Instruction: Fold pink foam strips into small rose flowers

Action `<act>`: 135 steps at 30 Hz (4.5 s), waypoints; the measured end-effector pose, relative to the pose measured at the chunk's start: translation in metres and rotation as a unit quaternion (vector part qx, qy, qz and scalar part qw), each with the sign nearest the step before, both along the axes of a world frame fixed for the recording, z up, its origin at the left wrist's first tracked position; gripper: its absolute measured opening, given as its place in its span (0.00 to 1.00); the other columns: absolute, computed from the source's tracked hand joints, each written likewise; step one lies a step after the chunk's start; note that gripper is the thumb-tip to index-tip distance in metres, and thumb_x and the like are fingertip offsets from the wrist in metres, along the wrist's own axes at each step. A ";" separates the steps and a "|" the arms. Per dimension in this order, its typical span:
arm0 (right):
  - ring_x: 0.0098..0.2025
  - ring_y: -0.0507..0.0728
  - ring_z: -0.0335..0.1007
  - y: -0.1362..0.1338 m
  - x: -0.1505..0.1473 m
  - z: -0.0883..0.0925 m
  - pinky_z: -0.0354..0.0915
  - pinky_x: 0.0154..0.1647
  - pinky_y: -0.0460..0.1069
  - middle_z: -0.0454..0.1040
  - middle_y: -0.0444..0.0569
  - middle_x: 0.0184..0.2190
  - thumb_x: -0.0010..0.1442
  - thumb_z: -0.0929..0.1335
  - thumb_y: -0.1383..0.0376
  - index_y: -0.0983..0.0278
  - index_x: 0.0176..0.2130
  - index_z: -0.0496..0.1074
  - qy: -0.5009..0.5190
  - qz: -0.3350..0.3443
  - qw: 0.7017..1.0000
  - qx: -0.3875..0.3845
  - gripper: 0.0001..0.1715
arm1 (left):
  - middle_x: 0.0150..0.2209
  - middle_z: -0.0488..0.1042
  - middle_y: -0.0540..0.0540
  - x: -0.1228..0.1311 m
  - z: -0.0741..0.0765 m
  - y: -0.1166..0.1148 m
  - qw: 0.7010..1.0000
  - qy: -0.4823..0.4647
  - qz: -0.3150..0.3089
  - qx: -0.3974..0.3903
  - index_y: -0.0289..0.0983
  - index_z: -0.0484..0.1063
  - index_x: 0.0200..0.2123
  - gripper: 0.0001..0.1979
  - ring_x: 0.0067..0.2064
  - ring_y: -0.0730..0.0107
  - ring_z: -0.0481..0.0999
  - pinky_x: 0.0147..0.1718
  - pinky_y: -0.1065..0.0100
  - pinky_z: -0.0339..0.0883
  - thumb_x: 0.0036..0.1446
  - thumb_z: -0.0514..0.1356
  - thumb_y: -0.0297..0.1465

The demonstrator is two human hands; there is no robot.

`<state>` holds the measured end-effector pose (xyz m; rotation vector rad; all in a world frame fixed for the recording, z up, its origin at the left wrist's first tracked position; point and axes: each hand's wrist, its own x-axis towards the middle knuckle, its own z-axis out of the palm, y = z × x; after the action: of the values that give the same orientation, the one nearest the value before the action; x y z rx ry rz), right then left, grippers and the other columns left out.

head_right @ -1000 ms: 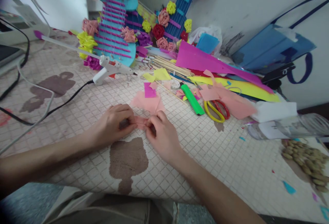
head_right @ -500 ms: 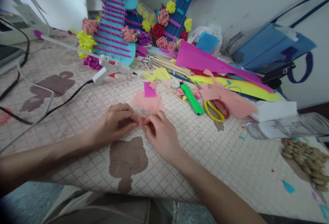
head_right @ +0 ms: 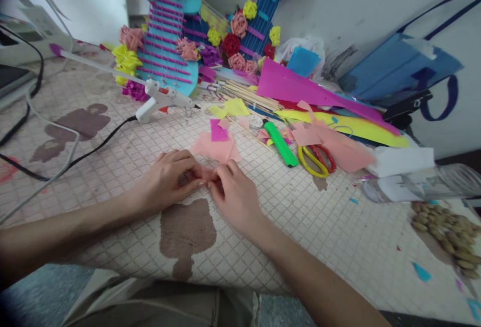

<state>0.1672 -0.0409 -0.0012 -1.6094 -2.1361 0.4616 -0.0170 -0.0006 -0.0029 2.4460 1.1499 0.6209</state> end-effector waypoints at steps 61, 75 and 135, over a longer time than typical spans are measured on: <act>0.38 0.54 0.67 0.011 0.010 0.002 0.62 0.37 0.49 0.67 0.47 0.34 0.62 0.63 0.69 0.62 0.33 0.66 0.047 0.051 0.997 0.032 0.05 | 0.32 0.73 0.47 -0.003 0.003 0.008 0.998 -0.051 -0.010 -0.038 0.35 0.73 0.33 0.06 0.35 0.68 0.70 0.35 0.67 0.61 0.59 0.56 0.26; 0.34 0.54 0.66 0.020 0.008 0.003 0.61 0.34 0.49 0.66 0.46 0.33 0.60 0.65 0.66 0.62 0.29 0.65 0.006 0.005 1.000 0.005 0.07 | 0.27 0.70 0.49 0.000 0.007 0.013 0.999 -0.007 0.012 -0.038 0.35 0.69 0.28 0.04 0.29 0.72 0.67 0.29 0.71 0.59 0.53 0.56 0.24; 0.19 0.47 0.65 0.026 0.022 0.011 0.60 0.19 0.44 0.74 0.44 0.25 0.60 0.66 0.56 0.64 0.31 0.69 0.329 0.015 0.924 -0.192 0.14 | 0.27 0.75 0.48 0.012 0.021 0.029 0.963 -0.183 0.015 -0.199 0.33 0.74 0.30 0.07 0.29 0.74 0.71 0.28 0.72 0.64 0.55 0.58 0.30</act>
<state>0.1890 -0.0149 0.0099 -1.3310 -1.6117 1.2916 -0.0046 0.0280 0.0183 1.8858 1.0409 0.7325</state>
